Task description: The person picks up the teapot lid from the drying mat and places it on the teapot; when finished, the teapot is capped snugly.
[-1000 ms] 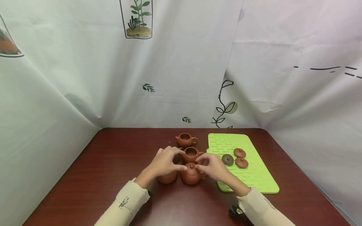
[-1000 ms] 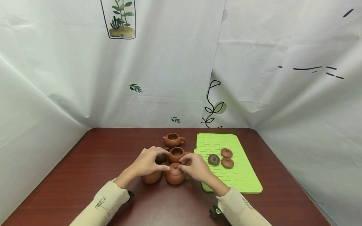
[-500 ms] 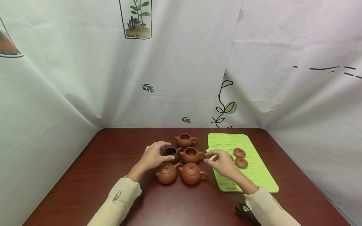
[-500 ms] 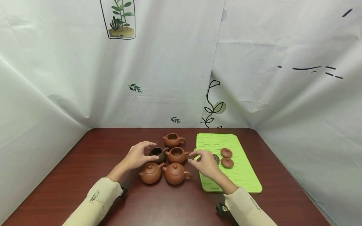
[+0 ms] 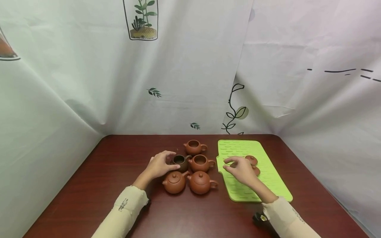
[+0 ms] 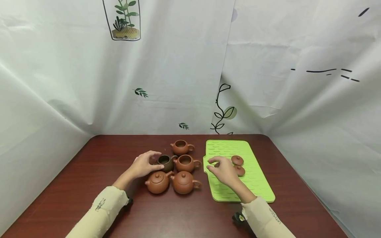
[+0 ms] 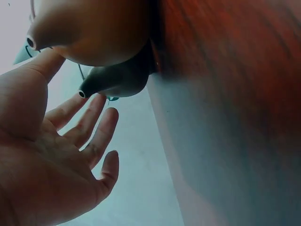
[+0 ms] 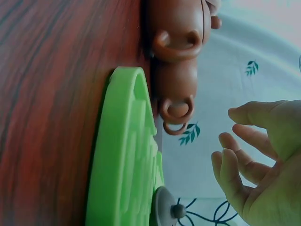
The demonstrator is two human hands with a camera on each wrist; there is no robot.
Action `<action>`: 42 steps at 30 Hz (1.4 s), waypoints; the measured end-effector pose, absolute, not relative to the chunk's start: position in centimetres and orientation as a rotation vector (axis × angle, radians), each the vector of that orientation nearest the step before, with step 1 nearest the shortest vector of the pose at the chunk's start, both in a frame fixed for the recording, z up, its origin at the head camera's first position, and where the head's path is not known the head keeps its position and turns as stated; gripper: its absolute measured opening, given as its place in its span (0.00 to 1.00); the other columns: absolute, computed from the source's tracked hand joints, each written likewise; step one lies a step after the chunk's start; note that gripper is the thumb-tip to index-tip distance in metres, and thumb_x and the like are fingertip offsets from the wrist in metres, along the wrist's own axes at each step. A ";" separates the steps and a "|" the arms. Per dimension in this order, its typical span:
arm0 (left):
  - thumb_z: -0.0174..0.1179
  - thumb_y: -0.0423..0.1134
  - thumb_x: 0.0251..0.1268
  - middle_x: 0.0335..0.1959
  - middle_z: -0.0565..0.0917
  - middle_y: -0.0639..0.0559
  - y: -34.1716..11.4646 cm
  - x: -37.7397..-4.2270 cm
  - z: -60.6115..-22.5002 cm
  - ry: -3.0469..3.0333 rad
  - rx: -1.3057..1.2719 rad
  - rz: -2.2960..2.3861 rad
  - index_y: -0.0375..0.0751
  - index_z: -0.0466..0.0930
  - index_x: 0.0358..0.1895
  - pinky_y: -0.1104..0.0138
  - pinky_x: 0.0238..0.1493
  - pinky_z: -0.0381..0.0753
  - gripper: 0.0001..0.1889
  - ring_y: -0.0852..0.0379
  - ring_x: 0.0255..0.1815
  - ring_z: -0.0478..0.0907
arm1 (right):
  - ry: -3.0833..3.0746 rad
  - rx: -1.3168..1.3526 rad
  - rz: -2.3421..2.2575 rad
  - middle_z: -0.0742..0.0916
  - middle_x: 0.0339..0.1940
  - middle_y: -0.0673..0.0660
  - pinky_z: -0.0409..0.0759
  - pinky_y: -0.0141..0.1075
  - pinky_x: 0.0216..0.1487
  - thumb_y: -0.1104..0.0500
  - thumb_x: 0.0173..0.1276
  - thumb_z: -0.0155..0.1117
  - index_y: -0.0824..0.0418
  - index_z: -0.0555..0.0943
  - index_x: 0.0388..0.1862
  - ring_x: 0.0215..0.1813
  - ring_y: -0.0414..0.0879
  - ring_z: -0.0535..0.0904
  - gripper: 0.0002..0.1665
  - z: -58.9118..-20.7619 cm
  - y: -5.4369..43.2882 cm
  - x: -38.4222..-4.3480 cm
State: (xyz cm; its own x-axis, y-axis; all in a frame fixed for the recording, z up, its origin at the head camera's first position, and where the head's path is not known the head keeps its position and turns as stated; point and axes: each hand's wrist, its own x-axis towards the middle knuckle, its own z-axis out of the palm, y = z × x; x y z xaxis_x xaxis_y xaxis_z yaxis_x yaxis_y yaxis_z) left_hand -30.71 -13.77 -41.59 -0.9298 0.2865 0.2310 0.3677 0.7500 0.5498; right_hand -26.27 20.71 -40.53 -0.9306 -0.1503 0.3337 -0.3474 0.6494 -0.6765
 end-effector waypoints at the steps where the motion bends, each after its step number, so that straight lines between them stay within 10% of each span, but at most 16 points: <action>1: 0.72 0.54 0.57 0.55 0.82 0.49 -13.8 -30.7 -41.6 -2.816 -0.523 -0.930 0.44 0.78 0.63 0.42 0.59 0.64 0.32 0.49 0.54 0.79 | -2.622 0.396 1.139 0.88 0.30 0.55 0.75 0.34 0.25 0.62 0.62 0.73 0.64 0.87 0.44 0.29 0.44 0.83 0.12 -40.6 20.9 -26.3; 42: 0.72 0.55 0.56 0.54 0.85 0.52 -13.6 -30.9 -41.5 -2.928 -0.419 -0.876 0.51 0.82 0.59 0.47 0.52 0.63 0.27 0.45 0.57 0.78 | -2.716 0.314 0.981 0.87 0.44 0.62 0.82 0.43 0.37 0.64 0.62 0.72 0.65 0.88 0.42 0.40 0.54 0.85 0.09 -42.4 25.9 -27.5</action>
State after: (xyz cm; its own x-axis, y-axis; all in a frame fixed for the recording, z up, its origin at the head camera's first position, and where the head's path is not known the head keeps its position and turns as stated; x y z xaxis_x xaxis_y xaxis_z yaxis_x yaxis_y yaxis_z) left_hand -30.92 -13.63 -41.54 -0.9615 0.2411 0.1315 0.2737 0.8021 0.5307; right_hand -27.48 25.93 -42.35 -0.9490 -0.1203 0.2915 -0.2788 0.7521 -0.5972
